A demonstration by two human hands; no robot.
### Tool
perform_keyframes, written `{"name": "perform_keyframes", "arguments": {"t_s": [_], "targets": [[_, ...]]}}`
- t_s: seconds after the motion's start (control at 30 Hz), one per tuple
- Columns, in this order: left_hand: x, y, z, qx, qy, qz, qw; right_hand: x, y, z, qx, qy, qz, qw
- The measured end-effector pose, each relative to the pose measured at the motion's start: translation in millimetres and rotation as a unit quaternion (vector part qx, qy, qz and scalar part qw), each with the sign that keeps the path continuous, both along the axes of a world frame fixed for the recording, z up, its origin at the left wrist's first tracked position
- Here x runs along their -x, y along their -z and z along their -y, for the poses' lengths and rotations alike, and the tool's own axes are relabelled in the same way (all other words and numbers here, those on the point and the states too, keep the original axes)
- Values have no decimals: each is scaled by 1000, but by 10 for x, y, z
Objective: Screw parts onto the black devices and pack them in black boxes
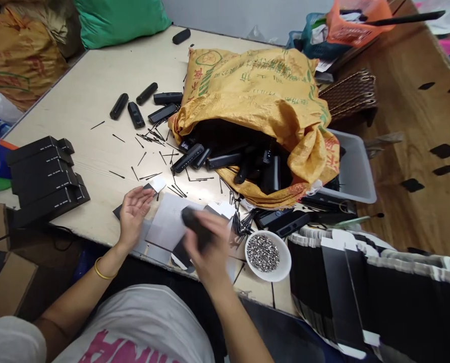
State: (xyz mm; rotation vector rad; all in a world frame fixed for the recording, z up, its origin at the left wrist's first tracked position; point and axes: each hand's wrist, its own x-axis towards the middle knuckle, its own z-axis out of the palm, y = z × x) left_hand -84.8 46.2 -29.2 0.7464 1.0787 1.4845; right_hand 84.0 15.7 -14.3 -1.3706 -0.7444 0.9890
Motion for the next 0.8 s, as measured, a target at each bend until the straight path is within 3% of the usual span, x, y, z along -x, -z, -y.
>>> {"name": "perform_keyframes", "arguments": {"t_s": [0.13, 0.23, 0.37, 0.57, 0.7, 0.8], "targets": [[-86, -47, 52, 22, 62, -5, 998, -43, 38, -125, 21, -64, 56, 996], [-155, -54, 101, 54, 127, 16, 990, -228, -15, -204, 19, -40, -59, 997], [-212, -83, 166, 116, 224, 80, 964, -356, -74, -192, 61, -21, -210, 976], [-299, -142, 204, 120, 258, 101, 953, -310, -100, -127, 71, -18, -281, 957], [-371, -113, 201, 112, 306, 52, 944, -319, -87, -112, 41, -22, -307, 951], [-418, -58, 203, 79, 304, 3, 949, -342, -79, -105, 4, -37, -348, 937]]}}
